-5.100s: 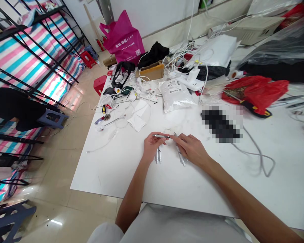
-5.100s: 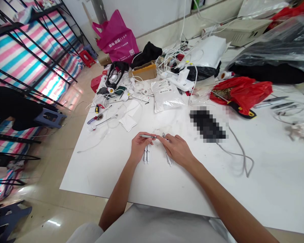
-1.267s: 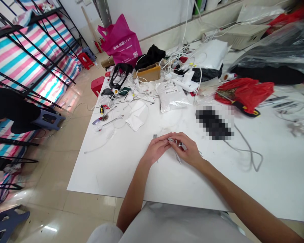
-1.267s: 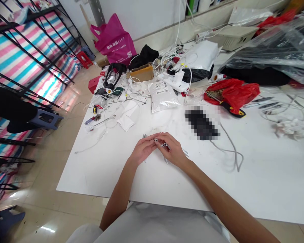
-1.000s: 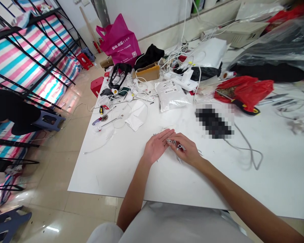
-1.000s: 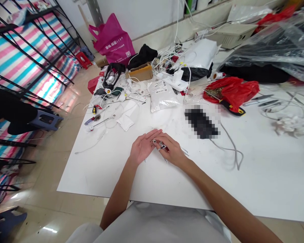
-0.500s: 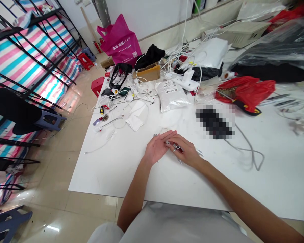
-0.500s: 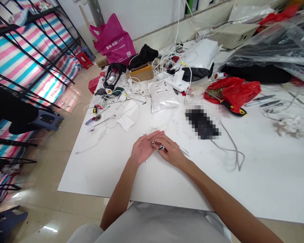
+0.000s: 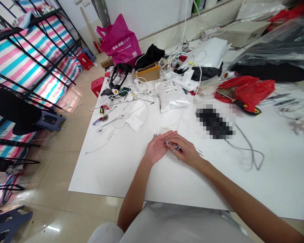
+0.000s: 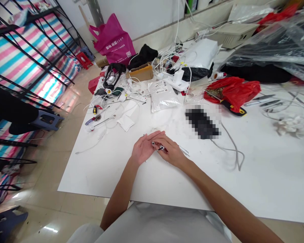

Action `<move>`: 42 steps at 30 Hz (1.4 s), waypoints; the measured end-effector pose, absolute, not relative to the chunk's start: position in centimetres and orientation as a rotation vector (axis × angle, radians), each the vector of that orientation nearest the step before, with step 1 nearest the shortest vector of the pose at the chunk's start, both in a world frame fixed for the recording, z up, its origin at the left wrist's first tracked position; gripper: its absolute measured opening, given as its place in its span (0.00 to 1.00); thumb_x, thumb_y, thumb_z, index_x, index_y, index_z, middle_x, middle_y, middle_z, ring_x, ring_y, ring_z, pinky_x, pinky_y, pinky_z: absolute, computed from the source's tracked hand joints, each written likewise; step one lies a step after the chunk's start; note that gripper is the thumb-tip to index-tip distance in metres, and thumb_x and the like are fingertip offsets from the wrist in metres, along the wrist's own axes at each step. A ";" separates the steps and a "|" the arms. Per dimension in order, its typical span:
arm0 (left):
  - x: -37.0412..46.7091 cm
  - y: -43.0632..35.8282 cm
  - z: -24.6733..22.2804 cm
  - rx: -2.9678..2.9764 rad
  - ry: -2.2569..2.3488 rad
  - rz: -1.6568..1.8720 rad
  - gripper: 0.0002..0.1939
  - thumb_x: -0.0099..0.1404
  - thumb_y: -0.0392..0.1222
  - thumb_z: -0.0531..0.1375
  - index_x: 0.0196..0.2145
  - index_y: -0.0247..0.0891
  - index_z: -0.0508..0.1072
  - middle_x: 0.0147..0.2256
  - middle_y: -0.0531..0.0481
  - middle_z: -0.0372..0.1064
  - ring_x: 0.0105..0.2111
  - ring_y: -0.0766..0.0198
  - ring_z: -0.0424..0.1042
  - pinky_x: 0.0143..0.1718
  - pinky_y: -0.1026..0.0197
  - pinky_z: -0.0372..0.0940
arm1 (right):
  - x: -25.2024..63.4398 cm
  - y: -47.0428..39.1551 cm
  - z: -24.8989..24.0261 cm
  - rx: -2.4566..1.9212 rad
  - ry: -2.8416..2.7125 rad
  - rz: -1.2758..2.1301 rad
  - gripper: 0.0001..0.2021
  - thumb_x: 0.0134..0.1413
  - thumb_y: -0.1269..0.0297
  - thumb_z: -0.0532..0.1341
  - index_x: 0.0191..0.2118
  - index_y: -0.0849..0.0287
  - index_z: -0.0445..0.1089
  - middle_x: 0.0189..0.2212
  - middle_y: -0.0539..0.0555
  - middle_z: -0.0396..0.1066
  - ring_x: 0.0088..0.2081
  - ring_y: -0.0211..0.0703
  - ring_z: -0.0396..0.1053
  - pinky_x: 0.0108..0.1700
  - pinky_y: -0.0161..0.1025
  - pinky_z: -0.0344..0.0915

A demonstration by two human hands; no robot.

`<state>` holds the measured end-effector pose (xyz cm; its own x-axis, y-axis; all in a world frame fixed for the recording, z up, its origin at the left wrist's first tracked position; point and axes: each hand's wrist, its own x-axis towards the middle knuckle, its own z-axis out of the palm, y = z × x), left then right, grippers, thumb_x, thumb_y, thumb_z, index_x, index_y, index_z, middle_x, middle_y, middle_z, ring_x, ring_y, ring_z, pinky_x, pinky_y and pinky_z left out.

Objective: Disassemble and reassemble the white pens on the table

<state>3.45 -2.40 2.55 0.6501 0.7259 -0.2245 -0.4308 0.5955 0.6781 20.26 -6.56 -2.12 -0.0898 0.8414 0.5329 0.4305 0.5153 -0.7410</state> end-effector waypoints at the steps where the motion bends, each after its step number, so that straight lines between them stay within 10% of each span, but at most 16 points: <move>1: 3.4 -2.4 2.5 0.623 0.519 0.704 0.26 0.73 0.56 0.56 0.59 0.37 0.76 0.70 0.40 0.61 0.73 0.44 0.51 0.68 0.46 0.55 | 20.3 -6.6 -2.1 -1.075 -1.711 0.496 0.11 0.67 0.64 0.62 0.52 0.48 0.74 0.47 0.56 0.79 0.36 0.45 0.76 0.24 0.41 0.69; 8: 3.5 -2.2 2.1 0.556 0.553 0.699 0.25 0.72 0.55 0.58 0.56 0.35 0.78 0.68 0.39 0.63 0.72 0.43 0.53 0.68 0.46 0.55 | 20.2 -6.5 -2.4 -1.051 -1.705 0.503 0.12 0.67 0.64 0.62 0.54 0.48 0.73 0.48 0.57 0.78 0.38 0.47 0.77 0.36 0.47 0.78; 42: 3.4 -2.0 2.3 0.348 0.531 0.742 0.33 0.72 0.51 0.53 0.66 0.26 0.67 0.67 0.31 0.64 0.70 0.46 0.59 0.54 0.54 0.66 | 20.4 -6.4 -2.0 -0.989 -1.743 0.395 0.14 0.65 0.71 0.63 0.54 0.53 0.71 0.46 0.57 0.77 0.32 0.39 0.72 0.21 0.36 0.63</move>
<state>3.37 -2.04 2.28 0.6159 0.7147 -0.3314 -0.5444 0.6902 0.4767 20.39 -6.43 -1.99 -0.1137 0.7734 0.6236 0.4288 0.6044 -0.6714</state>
